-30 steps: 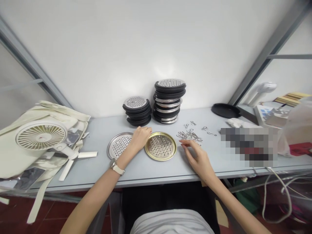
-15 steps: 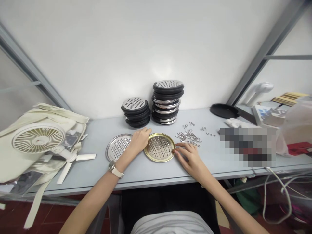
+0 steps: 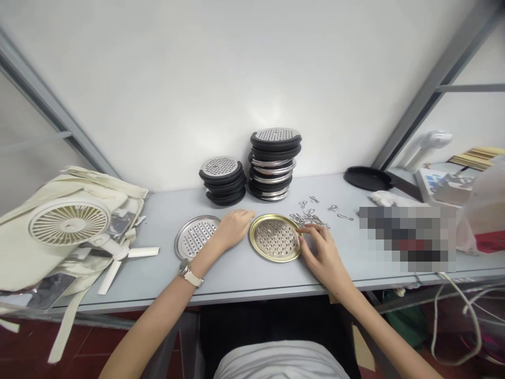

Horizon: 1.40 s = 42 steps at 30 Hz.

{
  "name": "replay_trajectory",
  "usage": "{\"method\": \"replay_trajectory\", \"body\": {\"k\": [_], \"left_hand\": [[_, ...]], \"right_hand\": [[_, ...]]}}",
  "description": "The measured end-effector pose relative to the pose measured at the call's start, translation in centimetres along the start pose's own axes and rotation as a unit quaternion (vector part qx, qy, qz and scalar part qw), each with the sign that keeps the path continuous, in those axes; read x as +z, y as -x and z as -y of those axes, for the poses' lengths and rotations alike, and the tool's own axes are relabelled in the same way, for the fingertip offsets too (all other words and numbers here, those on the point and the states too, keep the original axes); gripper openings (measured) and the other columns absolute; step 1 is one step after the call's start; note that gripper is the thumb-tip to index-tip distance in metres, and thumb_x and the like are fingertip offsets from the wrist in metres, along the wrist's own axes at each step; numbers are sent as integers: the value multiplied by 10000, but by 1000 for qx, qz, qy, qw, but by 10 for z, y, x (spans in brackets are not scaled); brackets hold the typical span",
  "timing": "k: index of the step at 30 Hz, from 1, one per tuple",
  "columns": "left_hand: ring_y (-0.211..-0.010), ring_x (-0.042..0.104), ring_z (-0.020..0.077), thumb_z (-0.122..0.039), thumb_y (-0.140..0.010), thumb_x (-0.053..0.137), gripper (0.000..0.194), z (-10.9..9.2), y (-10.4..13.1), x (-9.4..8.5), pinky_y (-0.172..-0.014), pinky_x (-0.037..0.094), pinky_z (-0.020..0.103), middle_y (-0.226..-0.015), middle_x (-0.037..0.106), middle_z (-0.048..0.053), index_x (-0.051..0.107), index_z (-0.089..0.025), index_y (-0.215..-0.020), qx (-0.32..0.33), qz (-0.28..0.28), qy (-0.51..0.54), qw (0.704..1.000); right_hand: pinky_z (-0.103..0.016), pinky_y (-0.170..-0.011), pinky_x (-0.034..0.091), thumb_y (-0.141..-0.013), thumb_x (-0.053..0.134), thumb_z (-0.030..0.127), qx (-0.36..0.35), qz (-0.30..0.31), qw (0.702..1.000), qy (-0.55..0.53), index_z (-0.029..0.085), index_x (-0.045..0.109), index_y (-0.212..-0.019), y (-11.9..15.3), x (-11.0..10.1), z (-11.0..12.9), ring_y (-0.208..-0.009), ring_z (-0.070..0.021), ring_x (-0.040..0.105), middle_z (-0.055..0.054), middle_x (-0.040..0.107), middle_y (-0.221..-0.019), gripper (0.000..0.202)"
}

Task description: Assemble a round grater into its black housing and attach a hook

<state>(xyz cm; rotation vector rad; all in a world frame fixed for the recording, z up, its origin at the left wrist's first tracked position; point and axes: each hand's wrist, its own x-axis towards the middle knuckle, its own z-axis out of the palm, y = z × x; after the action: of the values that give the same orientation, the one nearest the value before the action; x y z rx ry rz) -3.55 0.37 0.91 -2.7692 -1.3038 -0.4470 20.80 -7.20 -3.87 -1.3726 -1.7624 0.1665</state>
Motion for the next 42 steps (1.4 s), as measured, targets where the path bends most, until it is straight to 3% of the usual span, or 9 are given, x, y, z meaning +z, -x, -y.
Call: {"method": "replay_trajectory", "body": {"k": [6,12,17,23,27,30,34,38,42], "left_hand": [[-889,488,175,-246,-937,423,179,-9,4,-3,-795,407,289,-927,524,58,581,-171,-972,120,20,44,992],[-936,487,186,-268,-938,442,183,-10,4,-4,-846,404,309,-947,539,56,575,-172,-1020,118,24,57,991],[-1001,505,215,-292,-944,427,246,-13,8,-20,-900,400,358,-1048,564,83,516,-168,-1137,97,15,44,994],[-1003,523,233,-327,-931,445,240,-4,74,-46,-893,398,376,-1049,578,72,533,-192,-1110,-13,-5,-16,1000],[-922,536,220,-319,-914,487,164,13,127,-39,-837,397,360,-959,590,48,576,-200,-985,-64,-16,-41,997],[-878,550,194,-233,-941,427,167,22,146,-30,-804,388,338,-922,604,36,592,-204,-941,-81,-23,-42,996],[-860,564,185,-203,-927,457,172,17,147,-27,-772,376,325,-890,636,30,628,-221,-944,-79,-73,-55,993],[-814,568,180,-197,-904,509,148,-4,146,-32,-761,363,334,-819,658,23,649,-233,-936,-115,-166,-43,978],[-748,542,166,-214,-838,618,70,-22,147,-44,-731,376,318,-762,642,2,673,-253,-858,-166,-252,97,948]], "right_hand": [[-499,-938,389,-906,444,342,9,0,998,58,211,600,-1031,-17,-18,-28,-1048,-287,520,-117,549,-1042,238],[-524,-878,357,-860,486,400,31,16,987,156,214,641,-981,-31,-15,-67,-997,-323,506,-121,585,-1031,271],[-502,-865,352,-882,455,390,5,15,989,150,218,633,-970,-29,-12,-71,-972,-303,522,-113,604,-992,262],[-481,-847,357,-903,418,342,-29,-6,987,156,215,628,-920,-27,-15,-63,-942,-287,532,-114,608,-984,245],[-478,-853,356,-903,412,324,-50,-3,986,161,213,638,-901,-28,-15,-59,-936,-283,534,-114,600,-985,251],[-474,-848,359,-906,410,313,-56,-8,986,158,209,629,-890,-27,-17,-55,-929,-280,534,-112,597,-973,242],[-476,-862,360,-908,423,302,-73,-4,988,138,224,619,-911,-26,-19,-48,-926,-274,533,-102,597,-975,211],[-460,-883,386,-914,441,309,-101,19,989,104,238,617,-956,-25,-21,-39,-943,-262,537,-92,583,-999,194],[-421,-850,440,-934,430,308,-105,68,990,66,233,603,-986,-21,-23,-31,-919,-243,569,-87,589,-951,195]]}}
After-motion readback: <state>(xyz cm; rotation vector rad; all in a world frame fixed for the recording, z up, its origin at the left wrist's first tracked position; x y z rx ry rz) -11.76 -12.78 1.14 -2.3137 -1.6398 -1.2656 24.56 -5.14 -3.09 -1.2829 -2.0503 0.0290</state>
